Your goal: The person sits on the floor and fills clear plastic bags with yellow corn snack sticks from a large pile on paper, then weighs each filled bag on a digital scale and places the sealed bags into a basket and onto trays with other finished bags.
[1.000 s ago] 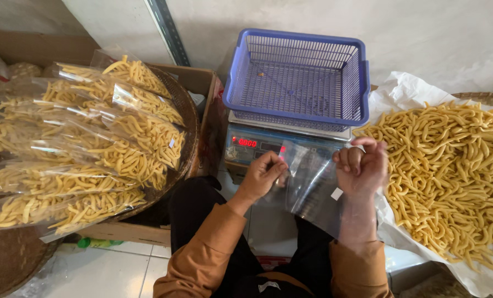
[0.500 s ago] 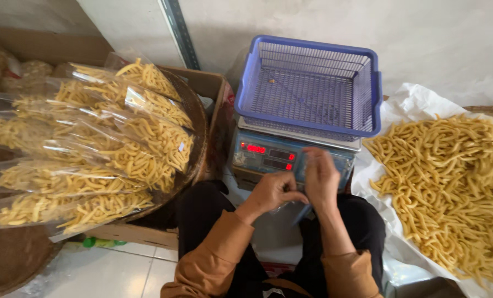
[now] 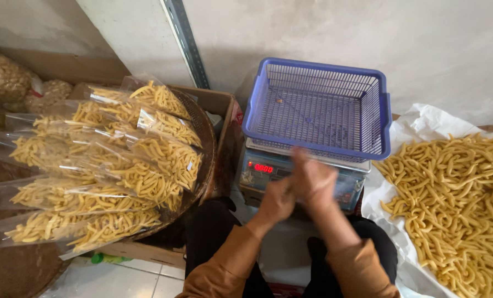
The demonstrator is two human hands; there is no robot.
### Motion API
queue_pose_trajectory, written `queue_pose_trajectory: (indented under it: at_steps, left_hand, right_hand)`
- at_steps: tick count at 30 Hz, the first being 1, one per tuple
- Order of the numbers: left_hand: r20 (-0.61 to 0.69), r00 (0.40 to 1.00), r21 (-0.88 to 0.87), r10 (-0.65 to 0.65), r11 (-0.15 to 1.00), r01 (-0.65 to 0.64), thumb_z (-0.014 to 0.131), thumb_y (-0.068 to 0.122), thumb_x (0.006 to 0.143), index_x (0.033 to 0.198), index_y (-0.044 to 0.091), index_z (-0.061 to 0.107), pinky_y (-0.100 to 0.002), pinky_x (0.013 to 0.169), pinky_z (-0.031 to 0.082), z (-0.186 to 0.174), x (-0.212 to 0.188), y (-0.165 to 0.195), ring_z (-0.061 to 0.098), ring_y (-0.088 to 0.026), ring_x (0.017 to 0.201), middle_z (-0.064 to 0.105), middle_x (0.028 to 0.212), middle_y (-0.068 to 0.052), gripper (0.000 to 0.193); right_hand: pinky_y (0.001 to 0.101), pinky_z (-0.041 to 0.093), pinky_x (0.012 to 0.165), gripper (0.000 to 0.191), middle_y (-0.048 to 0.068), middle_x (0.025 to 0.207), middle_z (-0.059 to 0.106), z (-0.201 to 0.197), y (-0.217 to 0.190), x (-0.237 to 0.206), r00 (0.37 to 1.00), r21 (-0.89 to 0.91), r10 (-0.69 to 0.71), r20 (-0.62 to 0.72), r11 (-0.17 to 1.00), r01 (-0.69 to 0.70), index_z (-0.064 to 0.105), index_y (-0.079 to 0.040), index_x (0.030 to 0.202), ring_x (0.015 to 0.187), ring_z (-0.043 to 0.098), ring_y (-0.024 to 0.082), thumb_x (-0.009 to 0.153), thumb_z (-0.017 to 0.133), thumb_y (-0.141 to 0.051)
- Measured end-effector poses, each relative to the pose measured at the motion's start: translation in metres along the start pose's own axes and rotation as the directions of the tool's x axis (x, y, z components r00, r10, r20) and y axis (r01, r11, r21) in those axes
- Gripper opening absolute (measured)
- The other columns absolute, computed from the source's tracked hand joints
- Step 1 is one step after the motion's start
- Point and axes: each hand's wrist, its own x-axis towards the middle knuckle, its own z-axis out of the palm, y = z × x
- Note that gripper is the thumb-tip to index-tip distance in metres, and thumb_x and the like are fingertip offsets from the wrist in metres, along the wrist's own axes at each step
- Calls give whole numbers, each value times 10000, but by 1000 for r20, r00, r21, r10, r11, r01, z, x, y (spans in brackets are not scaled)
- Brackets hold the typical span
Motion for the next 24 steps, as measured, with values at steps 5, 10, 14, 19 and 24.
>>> queue_pose_trajectory:
  at_steps: [5,10,14,19,24]
  left_hand:
    - [166,983,-36,72,997,-67,657,182,1050,1227,9,730,-288,889,575,9,-20,38,739,-194,1003,779,1115,-118,258]
    - [465,810,-750,-357,327,574,567,606,927,1257,1,693,-376,909,593,-15,-6,36,749,-255,1105,781,1191,-138,700]
    - [399,849,-679,-345,511,527,696,293,998,1266,2,693,-435,914,601,-6,-8,9,676,-205,996,760,1178,-104,395]
    - [466,847,-722,-255,443,531,804,263,1023,1161,38,707,-454,939,625,6,-15,-15,579,-55,716,649,886,1,281]
    - [475,837,-692,-272,473,546,815,307,954,1098,83,692,-461,958,616,9,-12,-14,674,-134,909,699,993,-26,293]
  right_hand:
    - [351,569,684,167,196,1071,739,-19,41,1,955,20,176,-239,984,-176,615,25,1227,808,750,279,1065,624,62]
    - [351,584,721,184,189,1081,730,-34,31,-1,938,84,227,-264,974,-212,607,37,1250,832,746,274,1073,597,83]
    - [357,596,738,195,196,1105,720,-35,22,9,964,45,127,-233,992,-120,617,23,1248,857,750,294,1061,613,77]
    - [356,521,601,202,145,931,732,-34,16,8,991,-12,55,-123,998,-57,631,37,1184,636,672,248,992,666,87]
    - [348,510,580,192,131,876,723,-34,19,9,991,-18,70,-113,997,-72,646,34,1172,609,656,232,988,669,81]
